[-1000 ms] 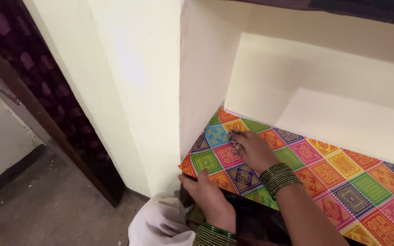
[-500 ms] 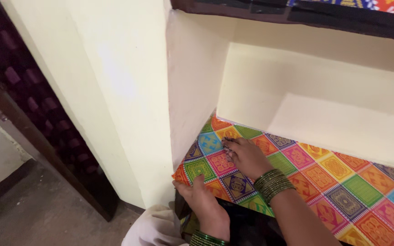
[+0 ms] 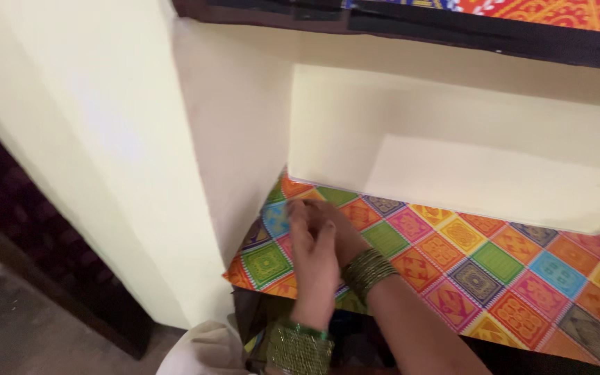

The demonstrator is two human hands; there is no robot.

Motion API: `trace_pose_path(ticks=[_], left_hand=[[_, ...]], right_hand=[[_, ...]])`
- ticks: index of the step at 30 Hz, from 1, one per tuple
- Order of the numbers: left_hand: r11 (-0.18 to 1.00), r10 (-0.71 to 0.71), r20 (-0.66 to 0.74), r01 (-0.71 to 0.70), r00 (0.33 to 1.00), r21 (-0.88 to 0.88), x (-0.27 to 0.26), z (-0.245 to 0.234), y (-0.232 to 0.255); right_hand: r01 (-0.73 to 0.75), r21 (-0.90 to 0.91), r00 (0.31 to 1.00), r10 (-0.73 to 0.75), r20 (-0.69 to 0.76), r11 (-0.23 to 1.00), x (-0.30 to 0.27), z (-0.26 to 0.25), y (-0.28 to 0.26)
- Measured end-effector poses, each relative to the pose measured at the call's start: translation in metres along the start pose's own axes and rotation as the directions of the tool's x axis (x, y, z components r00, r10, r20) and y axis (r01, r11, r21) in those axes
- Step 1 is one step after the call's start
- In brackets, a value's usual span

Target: The person wipes a shelf with a cloth and then wipes and places a clipboard and several notebooks on the shelf.

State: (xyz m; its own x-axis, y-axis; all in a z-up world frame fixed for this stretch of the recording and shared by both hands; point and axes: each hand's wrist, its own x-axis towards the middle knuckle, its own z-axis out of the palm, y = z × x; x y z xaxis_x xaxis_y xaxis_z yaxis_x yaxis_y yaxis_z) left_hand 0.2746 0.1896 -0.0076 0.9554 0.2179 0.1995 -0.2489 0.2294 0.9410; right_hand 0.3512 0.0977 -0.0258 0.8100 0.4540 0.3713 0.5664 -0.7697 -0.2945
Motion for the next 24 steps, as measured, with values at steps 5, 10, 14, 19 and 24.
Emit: trace_pose_path(ticks=[5, 10, 14, 19, 24], left_hand=[[0.92, -0.2, 0.035, 0.2, 0.979, -0.338, 0.026, 0.018, -0.012], [0.913, 0.0, -0.031, -0.013, 1.0, -0.407, 0.026, 0.018, -0.046], [0.957, -0.056, 0.074, 0.074, 0.996, -0.28, 0.029, 0.017, -0.068], [1.0, 0.03, 0.326, -0.028, 0.945, -0.01, 0.02, 0.021, -0.078], [0.824, 0.089, 0.604, -0.399, 0.792, 0.402, -0.004, 0.03, -0.05]], right_hand=[[0.117, -0.213, 0.991, -0.13, -0.046, 0.97, -0.006, 0.053, 0.037], [-0.092, -0.327, 0.979, 0.145, 0.144, 0.94, -0.01, 0.023, 0.021], [-0.261, -0.294, 0.944, 0.306, 0.119, 0.919, -0.014, -0.005, 0.018], [-0.371, -0.309, 0.884, 0.435, 0.169, 0.876, -0.025, -0.017, 0.05], [-0.358, -0.313, 0.913, 0.4, 0.078, 0.879, -0.071, -0.04, 0.097]])
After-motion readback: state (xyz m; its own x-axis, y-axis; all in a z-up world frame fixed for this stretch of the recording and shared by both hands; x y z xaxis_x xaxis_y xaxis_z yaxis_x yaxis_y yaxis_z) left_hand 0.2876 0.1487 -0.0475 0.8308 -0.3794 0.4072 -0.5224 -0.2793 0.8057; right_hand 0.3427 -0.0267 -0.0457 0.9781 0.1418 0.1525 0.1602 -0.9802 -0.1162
